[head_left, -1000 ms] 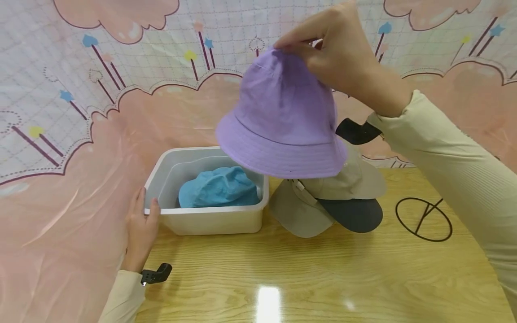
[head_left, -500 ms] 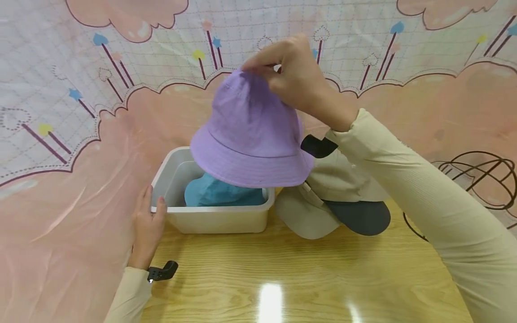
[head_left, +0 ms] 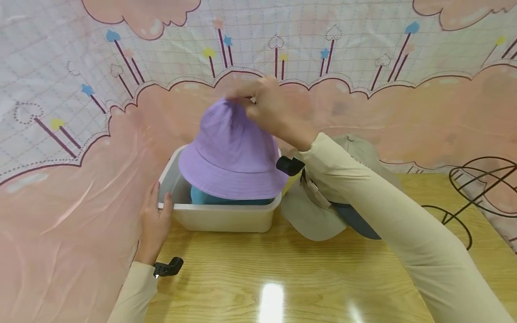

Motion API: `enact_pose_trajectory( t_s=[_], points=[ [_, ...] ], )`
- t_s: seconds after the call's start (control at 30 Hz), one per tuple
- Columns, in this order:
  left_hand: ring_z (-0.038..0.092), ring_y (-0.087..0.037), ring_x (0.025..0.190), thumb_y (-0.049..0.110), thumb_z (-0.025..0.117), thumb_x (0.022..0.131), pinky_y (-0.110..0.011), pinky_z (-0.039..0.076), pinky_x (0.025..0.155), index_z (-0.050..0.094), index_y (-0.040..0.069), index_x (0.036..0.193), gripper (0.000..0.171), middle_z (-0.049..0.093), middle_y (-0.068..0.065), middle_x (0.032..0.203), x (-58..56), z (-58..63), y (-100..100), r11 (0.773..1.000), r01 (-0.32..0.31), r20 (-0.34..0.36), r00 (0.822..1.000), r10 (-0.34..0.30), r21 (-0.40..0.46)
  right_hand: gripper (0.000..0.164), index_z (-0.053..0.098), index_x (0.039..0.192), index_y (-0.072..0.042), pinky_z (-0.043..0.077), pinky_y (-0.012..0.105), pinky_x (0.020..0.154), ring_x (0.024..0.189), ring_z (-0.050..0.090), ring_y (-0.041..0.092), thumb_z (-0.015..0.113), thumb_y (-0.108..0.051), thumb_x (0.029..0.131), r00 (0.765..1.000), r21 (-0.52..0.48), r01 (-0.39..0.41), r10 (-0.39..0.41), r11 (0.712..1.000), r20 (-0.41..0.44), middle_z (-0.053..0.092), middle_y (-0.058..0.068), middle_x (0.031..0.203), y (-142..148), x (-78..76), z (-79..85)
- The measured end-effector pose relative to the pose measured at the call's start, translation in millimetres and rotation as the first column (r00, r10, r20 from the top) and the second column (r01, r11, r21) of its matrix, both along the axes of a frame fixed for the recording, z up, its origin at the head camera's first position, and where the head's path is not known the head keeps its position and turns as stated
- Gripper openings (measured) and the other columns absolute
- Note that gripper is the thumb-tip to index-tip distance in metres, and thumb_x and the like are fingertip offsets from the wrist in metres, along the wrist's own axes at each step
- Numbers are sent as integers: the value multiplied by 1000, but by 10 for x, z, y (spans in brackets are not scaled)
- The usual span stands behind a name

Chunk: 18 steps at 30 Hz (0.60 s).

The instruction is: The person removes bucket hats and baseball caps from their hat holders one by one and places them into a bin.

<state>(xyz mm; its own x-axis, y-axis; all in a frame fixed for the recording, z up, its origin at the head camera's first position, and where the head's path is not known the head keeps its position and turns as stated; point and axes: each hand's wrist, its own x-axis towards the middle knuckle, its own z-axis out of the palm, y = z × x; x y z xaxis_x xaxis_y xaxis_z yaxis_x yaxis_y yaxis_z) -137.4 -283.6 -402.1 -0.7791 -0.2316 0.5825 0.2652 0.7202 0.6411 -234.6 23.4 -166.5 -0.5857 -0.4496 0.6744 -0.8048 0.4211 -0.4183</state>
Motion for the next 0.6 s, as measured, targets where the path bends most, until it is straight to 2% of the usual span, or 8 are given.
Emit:
enact_pose_trajectory(
  t_s=[0.07,0.3,0.47,0.6],
  points=[
    [37,-40,129,19,53,94,-51,29,107,42,-8,137,52,41,-25,141,-1,-3,-1,1000,-4,-6,1000,4,2,20,76,92,-2,48,18,83,92,67,16,61,8,84,999,-39,-30,29,999,-19,72,9,93,-68,-54,-85],
    [38,-39,129,21,52,94,-53,30,105,43,-7,137,53,41,-23,141,-21,-14,-6,1000,-28,13,1000,28,7,23,77,92,-4,50,20,82,89,67,15,60,9,84,999,-37,39,-38,999,20,72,8,93,-209,-159,-371],
    [38,-39,129,23,51,95,-55,31,104,41,-6,139,54,39,-23,142,-36,-7,10,999,-28,41,999,27,15,25,77,93,-5,50,22,82,89,67,17,59,9,83,997,-51,77,-76,996,11,72,8,93,-306,-169,-530],
    [36,-38,131,23,50,95,-52,29,106,40,-6,139,54,39,-22,143,-42,-13,20,999,-32,44,999,31,24,29,76,95,-4,50,23,81,89,68,19,56,11,80,998,-40,55,-55,998,-9,72,9,93,-374,-160,-634]
  ],
)
